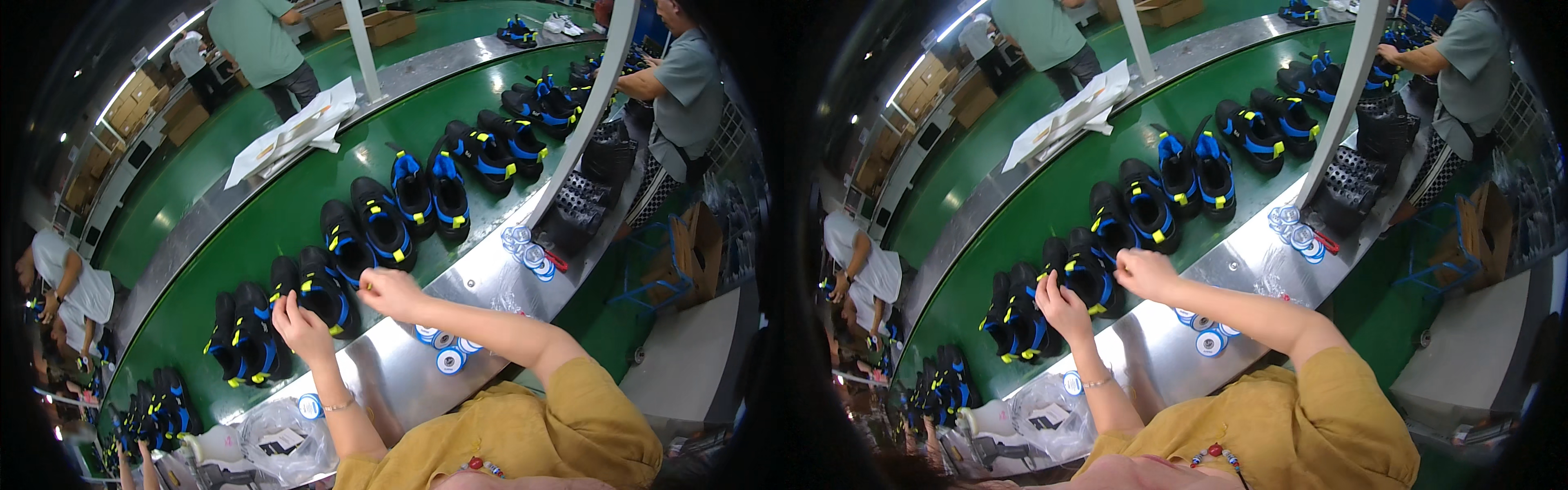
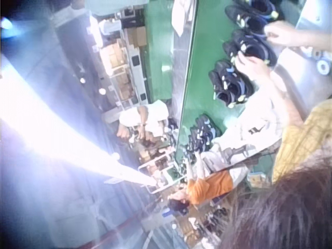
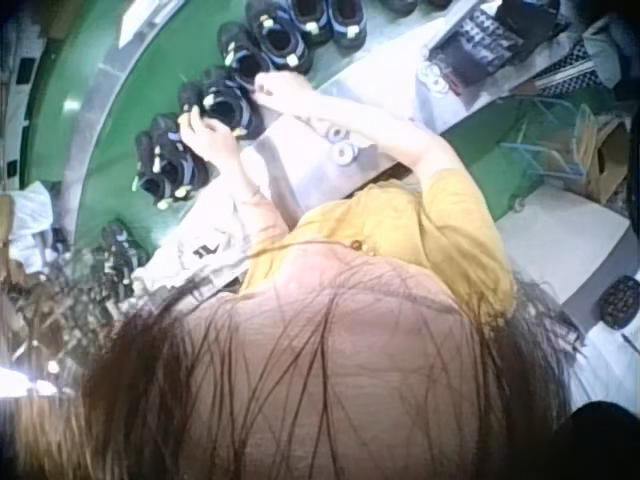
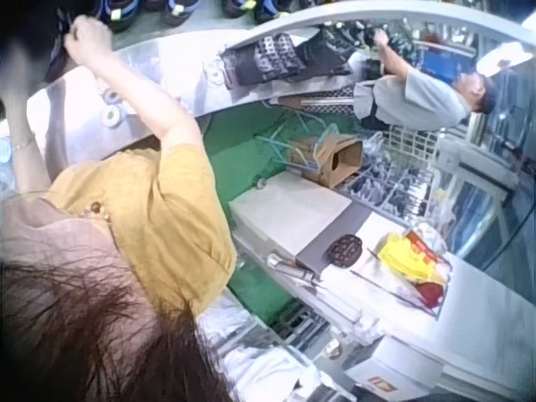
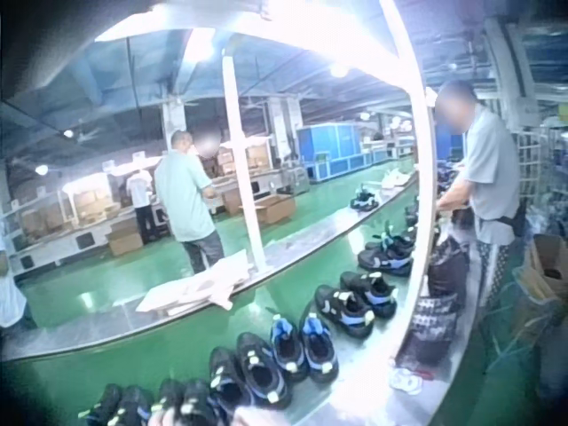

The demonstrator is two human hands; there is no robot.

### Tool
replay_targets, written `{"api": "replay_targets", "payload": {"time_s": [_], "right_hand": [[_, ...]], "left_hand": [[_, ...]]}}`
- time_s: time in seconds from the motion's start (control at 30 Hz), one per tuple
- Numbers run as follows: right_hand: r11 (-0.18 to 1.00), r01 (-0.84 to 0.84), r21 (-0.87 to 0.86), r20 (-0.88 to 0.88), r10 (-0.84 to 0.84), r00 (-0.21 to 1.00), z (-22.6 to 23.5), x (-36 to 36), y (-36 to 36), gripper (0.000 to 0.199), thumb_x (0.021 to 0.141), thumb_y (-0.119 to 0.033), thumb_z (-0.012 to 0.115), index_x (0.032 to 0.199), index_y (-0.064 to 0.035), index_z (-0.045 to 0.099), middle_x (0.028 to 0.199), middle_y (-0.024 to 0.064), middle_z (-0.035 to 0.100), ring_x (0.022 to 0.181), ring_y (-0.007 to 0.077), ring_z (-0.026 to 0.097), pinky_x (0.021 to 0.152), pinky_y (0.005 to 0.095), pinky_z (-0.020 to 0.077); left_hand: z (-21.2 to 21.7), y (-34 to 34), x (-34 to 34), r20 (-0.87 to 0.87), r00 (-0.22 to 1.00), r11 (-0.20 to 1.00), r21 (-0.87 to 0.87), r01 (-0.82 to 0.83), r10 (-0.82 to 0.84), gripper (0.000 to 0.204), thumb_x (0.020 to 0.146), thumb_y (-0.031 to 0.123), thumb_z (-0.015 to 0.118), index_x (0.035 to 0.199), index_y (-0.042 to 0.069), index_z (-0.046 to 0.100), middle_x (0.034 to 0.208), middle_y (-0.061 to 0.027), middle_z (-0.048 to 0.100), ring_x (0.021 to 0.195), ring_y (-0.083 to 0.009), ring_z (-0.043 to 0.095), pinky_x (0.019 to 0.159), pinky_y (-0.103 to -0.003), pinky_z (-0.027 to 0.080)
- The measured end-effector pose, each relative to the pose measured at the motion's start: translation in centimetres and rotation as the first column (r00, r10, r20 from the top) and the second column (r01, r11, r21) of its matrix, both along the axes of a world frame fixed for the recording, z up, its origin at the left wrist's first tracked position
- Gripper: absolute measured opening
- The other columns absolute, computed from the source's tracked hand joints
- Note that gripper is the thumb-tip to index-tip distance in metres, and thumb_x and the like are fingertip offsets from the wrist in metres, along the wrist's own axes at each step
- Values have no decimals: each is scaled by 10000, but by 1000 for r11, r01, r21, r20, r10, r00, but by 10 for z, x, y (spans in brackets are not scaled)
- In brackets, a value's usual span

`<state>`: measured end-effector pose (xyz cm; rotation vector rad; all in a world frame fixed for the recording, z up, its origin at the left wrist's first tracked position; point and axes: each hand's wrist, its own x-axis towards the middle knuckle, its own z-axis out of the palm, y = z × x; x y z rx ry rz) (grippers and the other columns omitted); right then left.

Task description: The person attaches small yellow tags to the tongue of black and blue sneakers on a moving assembly line. They repeatedly pick tags from a stack, place them on each shoe, and adjust the placement as the shoes advance along the conveyor.

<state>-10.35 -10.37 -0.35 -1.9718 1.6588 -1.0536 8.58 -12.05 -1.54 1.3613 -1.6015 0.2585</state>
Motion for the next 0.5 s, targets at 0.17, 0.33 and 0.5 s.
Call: {"api": "replay_targets", "payload": {"time_s": [0.17, 0.33, 0.5], "right_hand": [[863, 85, -498, -478, -355, 804, 32, -82, -38, 397, 762, -75, 618, 1150, -26, 551, 922, 122, 590, 930, 322, 583, 834, 416, 458], [983, 120, -135, -678, -180, 712, 6, -128, -64, 316, 818, -154, 602, 1133, -178, 619, 966, 66, 619, 971, 252, 589, 885, 420, 395], [940, 216, -263, -753, -340, 563, 2, -190, -33, 175, 833, -167, 569, 954, -202, 690, 865, 23, 603, 917, 203, 575, 855, 411, 367]], "left_hand": [[35, 5, -78, 233, 881, 910, 144, 388, -412, 418, 805, 244, 722, 1171, 69, 620, 886, -125, 636, 905, -288, 607, 850, -418, 468], [21, -52, -114, 337, 764, 727, 643, 240, -551, 646, 704, 521, 753, 1225, 170, 603, 816, -146, 682, 778, -328, 667, 683, -424, 527], [9, -72, -165, 349, 707, 730, 591, 343, -615, 259, 691, 281, 731, 903, 140, 687, 704, -127, 662, 706, -299, 669, 606, -422, 528]]}}
